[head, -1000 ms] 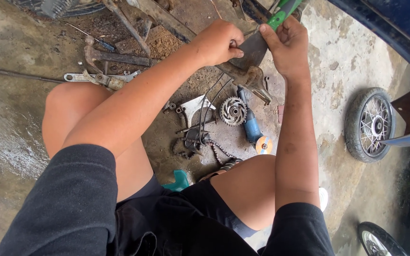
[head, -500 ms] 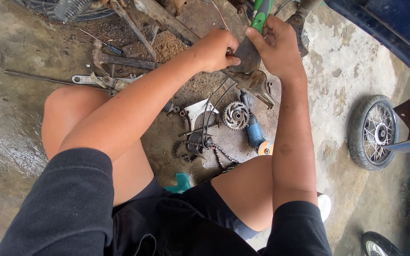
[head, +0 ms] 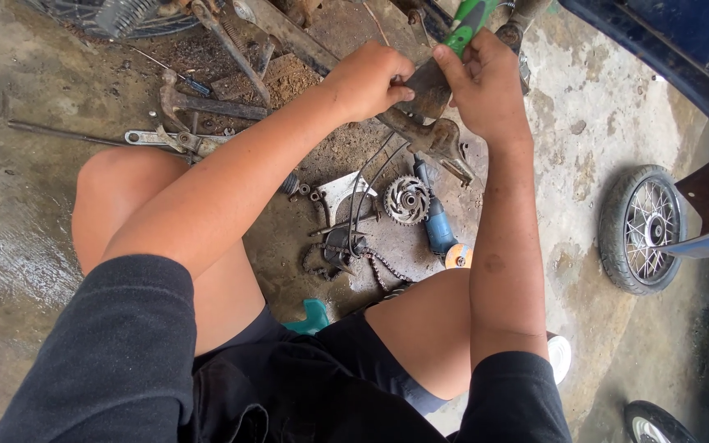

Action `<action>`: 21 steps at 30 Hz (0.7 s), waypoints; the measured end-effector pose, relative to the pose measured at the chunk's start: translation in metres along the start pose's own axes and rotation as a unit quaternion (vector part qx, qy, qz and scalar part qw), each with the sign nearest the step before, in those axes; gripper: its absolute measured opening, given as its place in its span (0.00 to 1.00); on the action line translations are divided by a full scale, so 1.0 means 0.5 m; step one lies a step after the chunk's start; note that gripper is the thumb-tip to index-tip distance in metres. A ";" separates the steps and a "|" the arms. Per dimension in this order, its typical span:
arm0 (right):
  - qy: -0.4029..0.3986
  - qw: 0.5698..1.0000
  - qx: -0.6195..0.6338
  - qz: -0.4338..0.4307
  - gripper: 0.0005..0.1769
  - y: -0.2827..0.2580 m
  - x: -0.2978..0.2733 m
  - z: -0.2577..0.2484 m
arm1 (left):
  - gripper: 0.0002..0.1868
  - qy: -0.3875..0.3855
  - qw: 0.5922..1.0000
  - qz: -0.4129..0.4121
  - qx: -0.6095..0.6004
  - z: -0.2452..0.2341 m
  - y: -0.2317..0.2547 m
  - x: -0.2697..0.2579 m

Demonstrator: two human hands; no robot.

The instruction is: The person sits on the floor and uses a green-handled scraper to clean a metal part of a motorcycle. They repeatedly scrape the surface, remove debris, and inspect the part while surrounded by tools and motorcycle components.

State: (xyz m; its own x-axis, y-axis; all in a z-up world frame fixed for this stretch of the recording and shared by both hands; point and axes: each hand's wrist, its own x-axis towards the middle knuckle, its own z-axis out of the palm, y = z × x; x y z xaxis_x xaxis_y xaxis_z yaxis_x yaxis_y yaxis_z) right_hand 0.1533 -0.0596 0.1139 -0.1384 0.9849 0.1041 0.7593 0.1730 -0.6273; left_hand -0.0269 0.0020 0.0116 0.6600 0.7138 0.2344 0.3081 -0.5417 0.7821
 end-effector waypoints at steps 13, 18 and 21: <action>0.072 0.996 0.056 0.016 0.12 0.037 -0.009 -0.005 | 0.05 0.038 0.999 0.022 -0.029 0.019 -0.001 0.034; 0.107 0.990 0.088 0.008 0.13 0.075 -0.009 -0.001 | 0.04 0.079 0.995 0.048 -0.045 0.019 0.010 0.044; 0.070 0.991 0.114 0.026 0.11 0.083 -0.014 0.000 | 0.10 -0.058 0.997 -0.035 -0.030 -0.002 0.041 0.033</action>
State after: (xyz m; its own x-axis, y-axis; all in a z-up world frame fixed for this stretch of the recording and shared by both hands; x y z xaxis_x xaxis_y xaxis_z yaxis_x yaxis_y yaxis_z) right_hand 0.1856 -0.0595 0.0871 -0.0015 0.9867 0.1626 0.5969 0.1313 -0.7915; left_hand -0.0102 0.0029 0.0320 0.7142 0.6907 0.1134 0.3163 -0.4629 0.8281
